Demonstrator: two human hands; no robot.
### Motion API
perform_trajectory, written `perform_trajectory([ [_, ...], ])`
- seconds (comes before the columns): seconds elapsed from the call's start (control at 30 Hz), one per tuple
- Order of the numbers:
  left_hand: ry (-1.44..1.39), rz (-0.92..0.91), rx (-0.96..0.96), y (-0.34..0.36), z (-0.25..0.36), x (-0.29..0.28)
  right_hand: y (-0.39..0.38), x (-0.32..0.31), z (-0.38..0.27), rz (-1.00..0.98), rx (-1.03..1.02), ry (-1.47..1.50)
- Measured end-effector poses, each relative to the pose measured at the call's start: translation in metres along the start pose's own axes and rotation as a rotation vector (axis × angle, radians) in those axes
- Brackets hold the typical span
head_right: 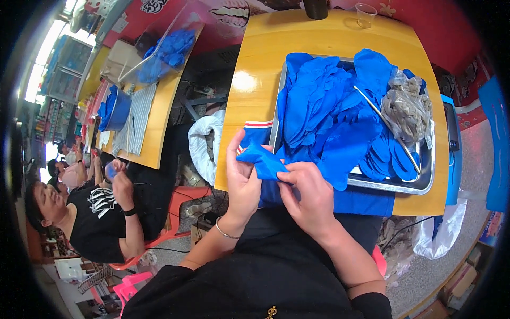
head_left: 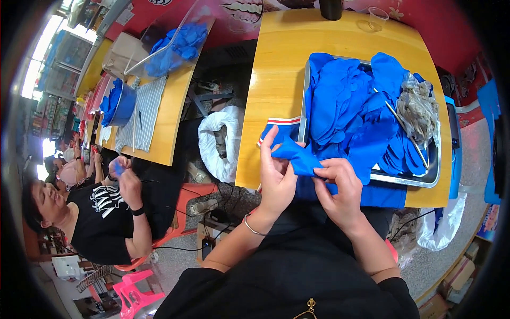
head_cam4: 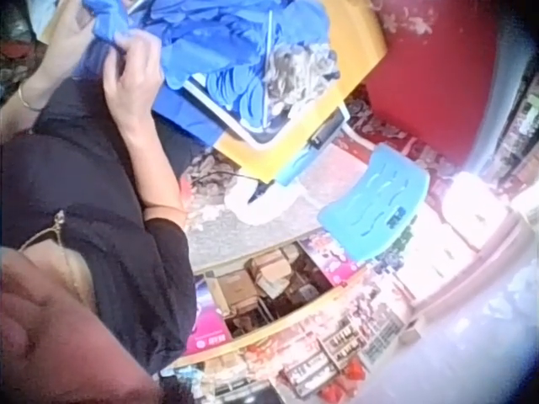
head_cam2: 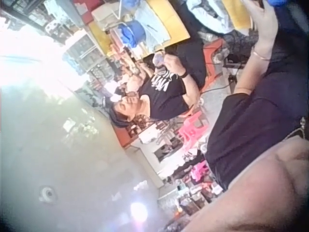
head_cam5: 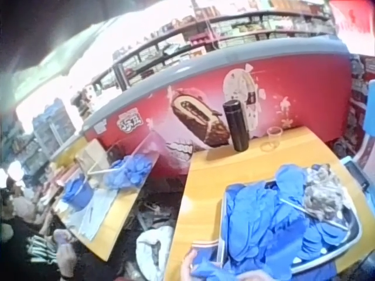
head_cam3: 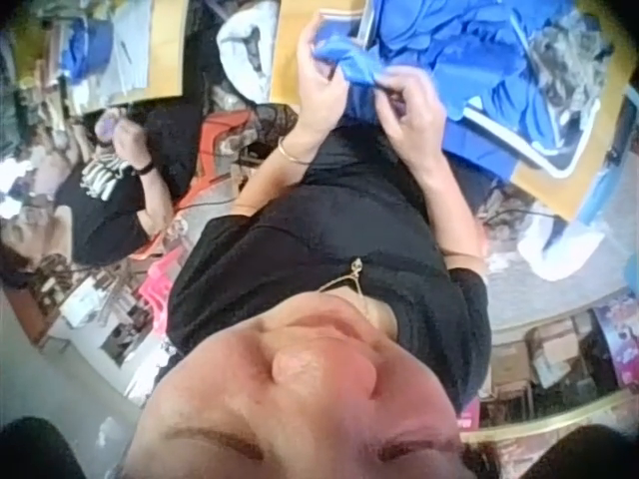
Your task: Applying reinforcement strips and adhesive to blue leather pieces at a workshop table.
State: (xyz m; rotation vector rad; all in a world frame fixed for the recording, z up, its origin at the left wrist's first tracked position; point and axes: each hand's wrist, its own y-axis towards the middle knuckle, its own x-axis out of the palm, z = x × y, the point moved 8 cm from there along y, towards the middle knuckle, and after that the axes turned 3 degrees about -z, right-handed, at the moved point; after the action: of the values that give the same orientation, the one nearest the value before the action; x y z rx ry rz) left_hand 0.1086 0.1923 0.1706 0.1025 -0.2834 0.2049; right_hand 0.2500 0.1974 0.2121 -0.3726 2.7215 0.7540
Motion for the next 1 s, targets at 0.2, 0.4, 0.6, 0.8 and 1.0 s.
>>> perform_trajectory([
  [0.2, -0.272, 0.071, -0.170, -0.015, -0.012, 0.000, -0.005, -0.002, 0.009, 0.084, 0.129, 0.178],
  [0.4, -0.370, 0.121, -0.111, -0.013, -0.024, -0.007, -0.007, 0.003, -0.005, 0.056, -0.035, 0.004],
  [0.6, -0.134, 0.082, -0.011, -0.001, -0.012, -0.010, -0.007, 0.007, -0.008, -0.016, -0.054, -0.037],
  [0.8, -0.033, -0.046, -0.047, 0.002, -0.008, -0.011, -0.008, 0.014, -0.011, -0.039, -0.035, 0.012],
  [1.0, 0.418, -0.038, 0.150, 0.001, 0.015, -0.018, -0.018, 0.029, 0.027, -0.103, 0.410, 0.480],
])
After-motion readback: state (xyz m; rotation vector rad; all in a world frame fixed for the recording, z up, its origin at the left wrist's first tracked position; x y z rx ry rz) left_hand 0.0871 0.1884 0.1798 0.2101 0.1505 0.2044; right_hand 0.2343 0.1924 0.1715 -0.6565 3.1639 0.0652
